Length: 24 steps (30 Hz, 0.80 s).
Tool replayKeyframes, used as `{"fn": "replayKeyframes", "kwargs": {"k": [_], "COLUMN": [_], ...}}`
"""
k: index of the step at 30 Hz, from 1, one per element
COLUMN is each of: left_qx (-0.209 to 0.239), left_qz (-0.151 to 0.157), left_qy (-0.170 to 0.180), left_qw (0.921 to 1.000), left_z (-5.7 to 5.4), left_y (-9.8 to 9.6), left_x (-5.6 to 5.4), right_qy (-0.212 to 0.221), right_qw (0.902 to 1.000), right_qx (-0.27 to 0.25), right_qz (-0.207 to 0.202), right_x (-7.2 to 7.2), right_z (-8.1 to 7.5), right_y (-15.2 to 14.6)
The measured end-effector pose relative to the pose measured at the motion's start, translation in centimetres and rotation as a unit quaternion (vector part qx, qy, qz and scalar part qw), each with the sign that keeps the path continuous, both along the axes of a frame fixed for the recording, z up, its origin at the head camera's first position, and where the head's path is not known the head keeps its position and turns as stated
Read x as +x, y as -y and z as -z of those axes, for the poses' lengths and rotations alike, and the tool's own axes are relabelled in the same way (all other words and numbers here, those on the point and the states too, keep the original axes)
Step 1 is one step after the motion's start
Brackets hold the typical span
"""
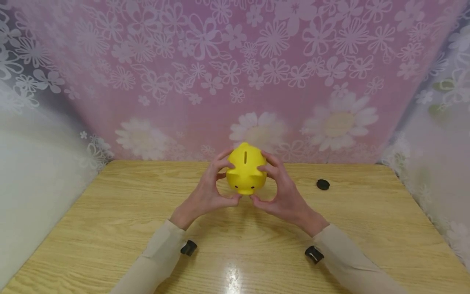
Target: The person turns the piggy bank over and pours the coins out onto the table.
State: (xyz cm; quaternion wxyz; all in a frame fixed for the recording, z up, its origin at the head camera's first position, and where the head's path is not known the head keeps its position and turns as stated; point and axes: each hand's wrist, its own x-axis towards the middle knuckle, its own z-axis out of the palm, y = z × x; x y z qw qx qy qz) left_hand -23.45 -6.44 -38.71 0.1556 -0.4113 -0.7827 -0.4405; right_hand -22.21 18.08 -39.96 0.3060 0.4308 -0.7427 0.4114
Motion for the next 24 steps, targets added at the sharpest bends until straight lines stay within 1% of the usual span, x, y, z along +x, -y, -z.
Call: {"fn": "replayKeyframes", "kwargs": {"k": [4, 6, 11, 14, 16, 18, 20, 22, 24], "left_qx": [0.005, 0.006, 0.011, 0.011, 0.006, -0.001, -0.014, -0.024, -0.034], "left_qz": [-0.005, -0.009, -0.015, -0.021, -0.029, -0.038, -0.049, -0.058, -0.066], "left_qy": [0.018, 0.019, 0.030, 0.052, 0.073, 0.101, 0.132, 0.159, 0.183], "left_qw": [0.9998, 0.9998, 0.9994, 0.9984, 0.9969, 0.9941, 0.9900, 0.9852, 0.9803], "left_z": [0.1, 0.1, 0.0, 0.0, 0.0, 0.1, 0.1, 0.2, 0.3], "left_y": [0.1, 0.1, -0.1, -0.2, -0.2, -0.3, -0.3, -0.4, -0.5], "left_x": [0.1, 0.1, 0.0, -0.1, 0.0, -0.1, 0.0, 0.0, 0.1], "right_qy": [0.054, 0.079, 0.113, 0.138, 0.168, 0.209, 0.263, 0.325, 0.387], "right_qw": [0.9983, 0.9963, 0.9917, 0.9873, 0.9819, 0.9736, 0.9602, 0.9415, 0.9183], "right_qx": [-0.013, -0.020, -0.032, -0.036, -0.036, -0.034, -0.028, -0.021, -0.017], "right_qz": [0.020, 0.029, 0.053, 0.070, 0.078, 0.085, 0.088, 0.086, 0.081], "right_x": [0.2, 0.3, 0.7, 0.9, 1.1, 1.2, 1.3, 1.3, 1.3], "right_z": [0.1, 0.0, -0.2, -0.3, -0.4, -0.6, -0.9, -1.3, -1.6], "right_y": [-0.2, -0.2, 0.0, 0.2, 0.2, 0.3, 0.4, 0.4, 0.5]}}
